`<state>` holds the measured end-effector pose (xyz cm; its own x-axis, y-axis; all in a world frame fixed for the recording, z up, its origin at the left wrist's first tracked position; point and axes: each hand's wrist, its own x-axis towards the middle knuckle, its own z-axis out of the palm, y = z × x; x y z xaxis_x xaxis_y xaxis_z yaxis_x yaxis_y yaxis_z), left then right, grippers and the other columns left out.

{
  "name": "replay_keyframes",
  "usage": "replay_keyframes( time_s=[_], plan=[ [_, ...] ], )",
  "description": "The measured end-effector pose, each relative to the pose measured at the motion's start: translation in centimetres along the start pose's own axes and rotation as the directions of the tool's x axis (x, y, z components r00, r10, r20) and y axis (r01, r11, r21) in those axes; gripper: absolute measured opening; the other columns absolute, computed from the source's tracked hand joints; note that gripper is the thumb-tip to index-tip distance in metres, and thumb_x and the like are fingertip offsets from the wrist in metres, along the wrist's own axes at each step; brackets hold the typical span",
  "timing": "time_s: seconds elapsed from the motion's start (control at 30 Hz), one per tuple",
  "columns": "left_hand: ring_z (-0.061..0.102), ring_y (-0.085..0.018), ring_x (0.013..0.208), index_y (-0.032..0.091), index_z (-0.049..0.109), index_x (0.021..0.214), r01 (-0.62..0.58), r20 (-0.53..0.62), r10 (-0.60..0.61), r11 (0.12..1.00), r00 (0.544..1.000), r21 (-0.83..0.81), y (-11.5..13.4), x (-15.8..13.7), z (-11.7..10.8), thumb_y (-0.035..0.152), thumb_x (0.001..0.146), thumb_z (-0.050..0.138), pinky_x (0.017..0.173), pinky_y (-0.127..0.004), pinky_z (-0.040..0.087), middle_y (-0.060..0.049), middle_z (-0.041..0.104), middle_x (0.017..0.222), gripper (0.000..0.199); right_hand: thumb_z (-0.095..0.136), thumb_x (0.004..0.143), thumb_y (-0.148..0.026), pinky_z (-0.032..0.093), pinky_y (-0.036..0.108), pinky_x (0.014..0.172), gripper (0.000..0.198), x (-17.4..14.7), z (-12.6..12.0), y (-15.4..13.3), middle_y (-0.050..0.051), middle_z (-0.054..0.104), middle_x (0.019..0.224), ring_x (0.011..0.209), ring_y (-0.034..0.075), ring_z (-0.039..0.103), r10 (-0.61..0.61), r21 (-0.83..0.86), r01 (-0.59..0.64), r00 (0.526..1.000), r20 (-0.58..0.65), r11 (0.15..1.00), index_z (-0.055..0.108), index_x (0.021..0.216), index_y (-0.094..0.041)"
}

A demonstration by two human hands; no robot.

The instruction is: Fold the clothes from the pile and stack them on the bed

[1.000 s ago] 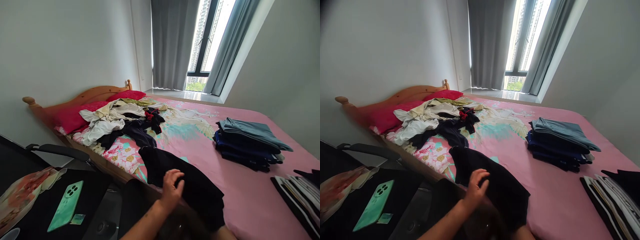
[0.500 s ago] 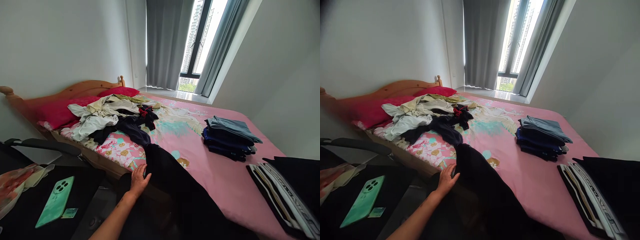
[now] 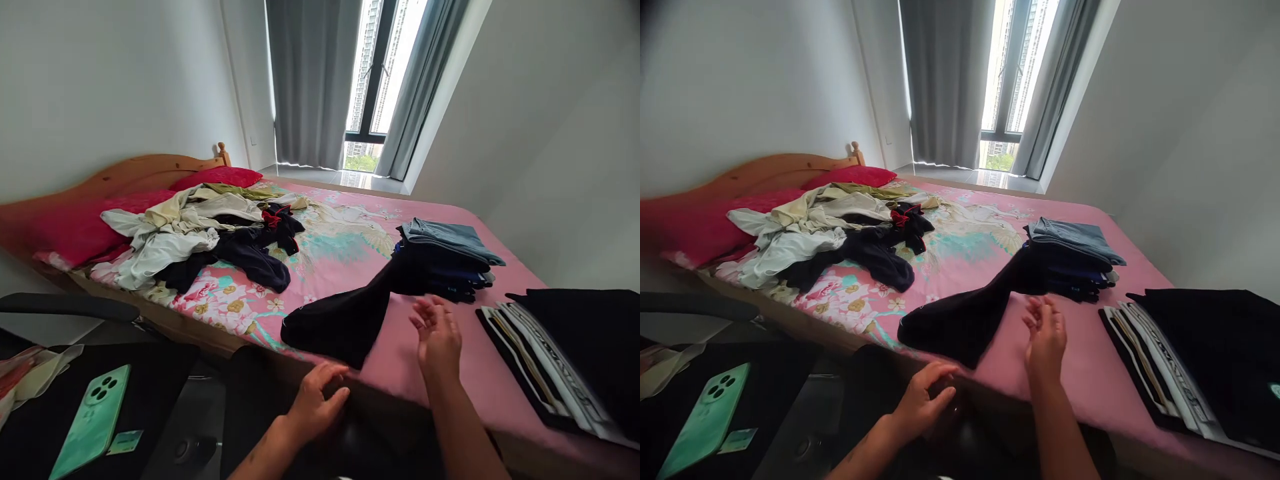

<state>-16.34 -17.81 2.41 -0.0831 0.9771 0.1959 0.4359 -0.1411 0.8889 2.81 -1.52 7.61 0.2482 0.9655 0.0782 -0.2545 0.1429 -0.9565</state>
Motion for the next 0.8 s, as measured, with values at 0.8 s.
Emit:
replay_keyframes(
  time_s=[0.8],
  plan=[
    [0.064,-0.014,0.075,0.023,0.066,0.110,-0.233,0.036,0.266,0.763,0.963,0.602,1.8,7.0,-0.5,0.035,0.092,0.045,0.069,-0.024,0.051,-0.004,0.065,0.085,0.030,0.036,0.093,-0.022,0.048,0.036,0.091,0.032,-11.1,-2.0,4.7,0.009,0.059,0.115,0.108,0.019,0.055,-0.219,-0.407,0.610,0.698,0.682,0.680,0.053,0.120,-0.021]
  ],
)
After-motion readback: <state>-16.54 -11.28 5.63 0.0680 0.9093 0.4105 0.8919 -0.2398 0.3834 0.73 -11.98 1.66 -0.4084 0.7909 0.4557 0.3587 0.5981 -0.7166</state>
